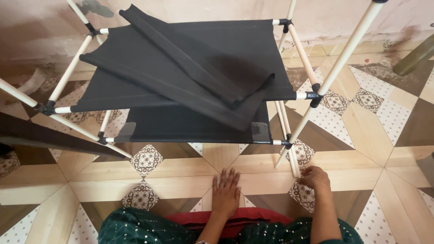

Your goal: The person disassembles a two-tiered folding shelf by hand, removing the black fabric shelves and detaching white tubular poles from black plastic connectors. The person folds the fabric and sets it aside, then removes several poles from the frame.

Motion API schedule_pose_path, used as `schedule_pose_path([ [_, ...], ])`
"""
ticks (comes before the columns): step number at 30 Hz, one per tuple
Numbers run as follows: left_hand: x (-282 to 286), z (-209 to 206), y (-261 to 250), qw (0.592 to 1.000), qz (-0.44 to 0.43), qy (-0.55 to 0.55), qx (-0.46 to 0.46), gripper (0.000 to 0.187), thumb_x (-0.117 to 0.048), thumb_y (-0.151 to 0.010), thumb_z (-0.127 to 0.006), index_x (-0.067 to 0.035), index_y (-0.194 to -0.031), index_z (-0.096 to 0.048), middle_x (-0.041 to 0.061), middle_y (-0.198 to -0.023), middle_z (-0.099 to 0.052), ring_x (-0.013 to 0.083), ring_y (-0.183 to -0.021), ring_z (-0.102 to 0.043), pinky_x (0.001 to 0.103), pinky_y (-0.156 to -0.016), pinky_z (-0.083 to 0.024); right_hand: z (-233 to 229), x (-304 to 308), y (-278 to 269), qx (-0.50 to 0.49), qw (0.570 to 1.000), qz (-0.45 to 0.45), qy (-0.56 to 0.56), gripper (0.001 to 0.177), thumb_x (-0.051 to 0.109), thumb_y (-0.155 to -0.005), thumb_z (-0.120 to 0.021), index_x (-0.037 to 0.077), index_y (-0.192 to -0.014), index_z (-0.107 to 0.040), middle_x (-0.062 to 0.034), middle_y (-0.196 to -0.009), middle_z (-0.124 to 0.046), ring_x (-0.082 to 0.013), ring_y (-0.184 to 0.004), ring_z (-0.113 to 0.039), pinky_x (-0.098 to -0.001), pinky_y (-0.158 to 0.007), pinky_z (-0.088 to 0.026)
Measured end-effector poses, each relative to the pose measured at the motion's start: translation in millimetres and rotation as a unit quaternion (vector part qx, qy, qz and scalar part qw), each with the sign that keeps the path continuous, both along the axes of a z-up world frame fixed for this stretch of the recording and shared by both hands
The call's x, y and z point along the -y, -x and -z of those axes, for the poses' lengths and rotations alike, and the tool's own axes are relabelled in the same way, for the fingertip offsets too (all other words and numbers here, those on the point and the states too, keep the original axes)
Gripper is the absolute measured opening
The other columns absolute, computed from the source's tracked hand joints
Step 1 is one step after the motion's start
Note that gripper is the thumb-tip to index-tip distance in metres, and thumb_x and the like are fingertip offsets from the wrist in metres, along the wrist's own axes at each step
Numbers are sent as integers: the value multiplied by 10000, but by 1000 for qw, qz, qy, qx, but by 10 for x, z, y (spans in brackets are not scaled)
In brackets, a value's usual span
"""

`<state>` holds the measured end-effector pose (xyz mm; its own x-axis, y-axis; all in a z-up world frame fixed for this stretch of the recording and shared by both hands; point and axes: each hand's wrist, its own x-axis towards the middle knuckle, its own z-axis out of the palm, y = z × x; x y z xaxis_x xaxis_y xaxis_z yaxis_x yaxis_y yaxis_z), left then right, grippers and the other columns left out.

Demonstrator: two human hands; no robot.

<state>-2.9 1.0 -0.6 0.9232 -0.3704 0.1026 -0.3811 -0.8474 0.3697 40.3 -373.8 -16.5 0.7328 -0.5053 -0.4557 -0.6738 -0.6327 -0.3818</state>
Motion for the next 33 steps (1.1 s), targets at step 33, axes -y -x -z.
schedule_pose_path([
  [33, -28, -608, -148, 990, -12, 96, -104, 466, -200, -923, -638, -96, -1368, -548, 123, -1527, -450, 333, -1449, -343, 527, -1190, -237, -769, -89, -60, 184, 983, -13, 10, 484, 179, -708, -936, 139, -1154, -753, -64, -1031, -796, -193, -917, -741, -339, -819, -563],
])
